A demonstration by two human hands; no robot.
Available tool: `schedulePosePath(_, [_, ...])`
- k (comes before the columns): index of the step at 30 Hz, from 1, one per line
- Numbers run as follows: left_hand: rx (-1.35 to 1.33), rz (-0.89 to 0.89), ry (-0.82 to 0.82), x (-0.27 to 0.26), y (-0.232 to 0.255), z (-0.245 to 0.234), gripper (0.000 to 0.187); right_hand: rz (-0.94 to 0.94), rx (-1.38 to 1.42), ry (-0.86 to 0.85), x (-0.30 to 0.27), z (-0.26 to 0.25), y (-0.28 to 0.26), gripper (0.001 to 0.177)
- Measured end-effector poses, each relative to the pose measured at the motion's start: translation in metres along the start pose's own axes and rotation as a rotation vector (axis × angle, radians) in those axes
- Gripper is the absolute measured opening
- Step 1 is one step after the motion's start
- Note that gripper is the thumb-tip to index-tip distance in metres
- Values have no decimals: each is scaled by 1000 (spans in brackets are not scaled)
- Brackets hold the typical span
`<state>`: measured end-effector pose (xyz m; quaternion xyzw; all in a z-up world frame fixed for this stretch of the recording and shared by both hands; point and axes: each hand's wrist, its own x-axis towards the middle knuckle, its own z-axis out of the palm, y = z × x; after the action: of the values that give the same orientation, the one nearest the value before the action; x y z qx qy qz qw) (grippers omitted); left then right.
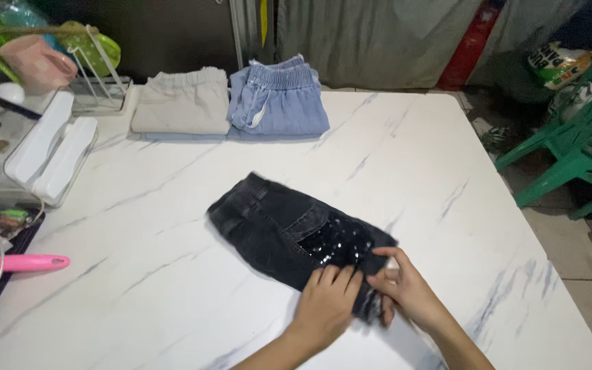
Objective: The person folds several pairs of shorts on a white marble table. They handle light blue, black, and yellow shorts one at a time, smoothing and folding each into a compact rectangle, then stacking them on the table.
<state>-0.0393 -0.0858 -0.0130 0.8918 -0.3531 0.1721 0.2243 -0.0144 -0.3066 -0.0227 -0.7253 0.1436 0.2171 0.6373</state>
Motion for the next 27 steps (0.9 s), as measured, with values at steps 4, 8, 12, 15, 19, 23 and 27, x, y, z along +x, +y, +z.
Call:
schedulePosePath(4, [-150, 23, 85, -27, -12, -28, 54, -281, 98, -241, -31, -36, -11, 67])
schedulePosePath(8, [-403, -99, 213, -52, -26, -51, 54, -646, -440, 96, -19, -50, -22, 80])
schedulePosePath(12, [-767, -340, 163, -76, -36, -59, 52, -488, -741, -98, 11, -18, 0, 94])
schedulePosePath(15, [-820, -597, 57, -80, -54, -65, 46, -861, -873, -247, 34, 15, 6, 46])
schedulePosePath(19, [-782, -968, 223, -56, -94, -64, 52, -514, -317, -152, 54, 48, -11, 30])
schedulePosePath(23, [-1407, -1109, 250, -20, -143, -49, 66, -286, -8, 16, 64, 80, -25, 33])
schedulePosePath(27, [-1311, -1293, 19, 4, -182, -36, 69, -320, -110, 179, 68, 97, -31, 34])
